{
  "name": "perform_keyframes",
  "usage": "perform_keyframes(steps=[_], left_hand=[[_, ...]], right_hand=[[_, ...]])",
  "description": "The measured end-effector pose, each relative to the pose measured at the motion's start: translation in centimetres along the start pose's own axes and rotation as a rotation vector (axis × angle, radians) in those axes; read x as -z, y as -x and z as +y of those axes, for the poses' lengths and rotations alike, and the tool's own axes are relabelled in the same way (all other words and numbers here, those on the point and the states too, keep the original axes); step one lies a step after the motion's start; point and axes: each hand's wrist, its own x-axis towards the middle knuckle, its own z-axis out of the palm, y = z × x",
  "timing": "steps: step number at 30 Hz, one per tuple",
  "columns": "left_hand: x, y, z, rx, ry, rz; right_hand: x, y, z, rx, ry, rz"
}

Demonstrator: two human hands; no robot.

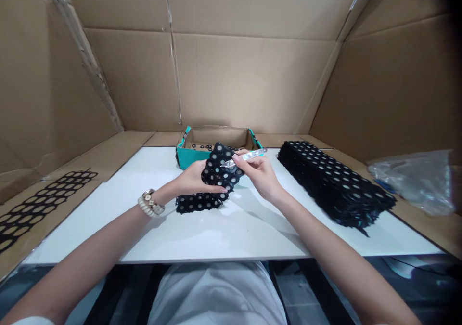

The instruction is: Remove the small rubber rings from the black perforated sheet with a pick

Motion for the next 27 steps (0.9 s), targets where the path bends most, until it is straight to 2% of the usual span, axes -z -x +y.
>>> perform_keyframes(steps=[4,12,16,19,21,23,25,27], left_hand=[[0.3,-0.2,-0.3,-0.028,0.017,-0.052],[0.5,-0.3,-0.6,-0.109,0.008,-0.05],[0.4,-0.1,-0.3,-0.087,-0.024,-0.031],[0.1,0.0,-0.3,-0.045,-0.048,0.005],[-0.1,0.1,-0.4,-0.023,-0.045,0.032],[-0.1,0.0,-0.4,-0.022,-0.036,0.032],[0.0,0.0,-0.5,-0.032,-0.041,0.024],[0.1,0.0,-0.5,-0.035,-0.055,0.027]], right_hand=[[-0.1,0.1,-0.2,0.019,-0.004,-0.009],[0.1,-0.1,0.0,-0.067,0.01,0.053],[0.1,-0.2,0.2,-0.128,-0.016,0.049],[0.2,-0.3,0.0,-0.116,-0.021,0.048],[0.5,-0.4,-0.2,-0.104,0.005,-0.004],[1.0,-0.5,-0.5,-0.089,0.044,-0.117],[1.5,-0.5,-0.8,-0.05,0.091,-0.229],[2.0,-0.5,-1.1,0.011,0.166,-0.286]])
